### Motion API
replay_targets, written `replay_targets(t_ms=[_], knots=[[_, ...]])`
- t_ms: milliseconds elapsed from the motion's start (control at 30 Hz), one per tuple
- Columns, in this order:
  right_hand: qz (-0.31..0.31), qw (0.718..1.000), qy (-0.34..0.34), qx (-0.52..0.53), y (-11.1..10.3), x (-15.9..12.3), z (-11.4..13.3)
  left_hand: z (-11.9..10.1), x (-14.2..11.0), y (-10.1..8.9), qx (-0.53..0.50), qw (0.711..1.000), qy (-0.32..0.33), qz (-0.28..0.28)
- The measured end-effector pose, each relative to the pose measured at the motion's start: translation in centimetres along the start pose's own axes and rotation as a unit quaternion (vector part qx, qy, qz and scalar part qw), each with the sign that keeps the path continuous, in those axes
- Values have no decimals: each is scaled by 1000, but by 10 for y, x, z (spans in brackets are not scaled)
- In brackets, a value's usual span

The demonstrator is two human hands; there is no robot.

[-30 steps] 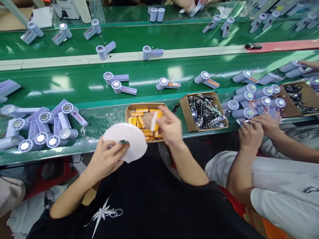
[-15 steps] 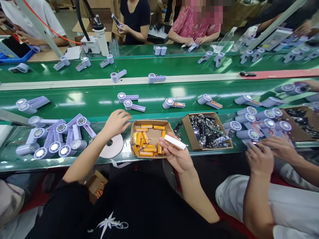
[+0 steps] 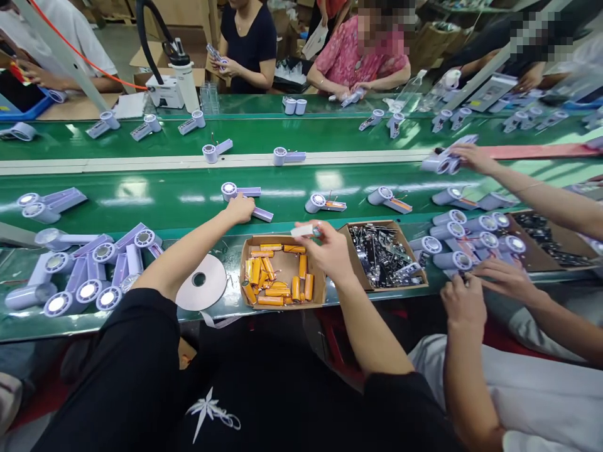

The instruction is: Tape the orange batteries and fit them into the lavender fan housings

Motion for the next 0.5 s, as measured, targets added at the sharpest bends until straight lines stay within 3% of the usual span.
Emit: replay_targets(t_ms=[100, 200, 400, 500], knots=[[53, 998, -33, -19, 10, 56, -17, 2, 12, -9, -15, 1000, 2, 24], [107, 994, -7, -2, 21, 97, -44, 6, 14, -16, -33, 999, 9, 33], [163, 975, 33, -147, 36, 132, -83, 3, 15, -18, -69, 998, -1, 9], [206, 931, 52, -298, 38, 141, -83, -2, 18, -17, -83, 996, -13, 3]])
Point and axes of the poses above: each hand's wrist, its own x-axis towards the middle knuckle, its own y-axis out of the palm, z = x × y, the point moved 1 cm from there along x, towards the middle knuckle, and after that the axes turned 15 degrees about z, right-handed, at the moved point
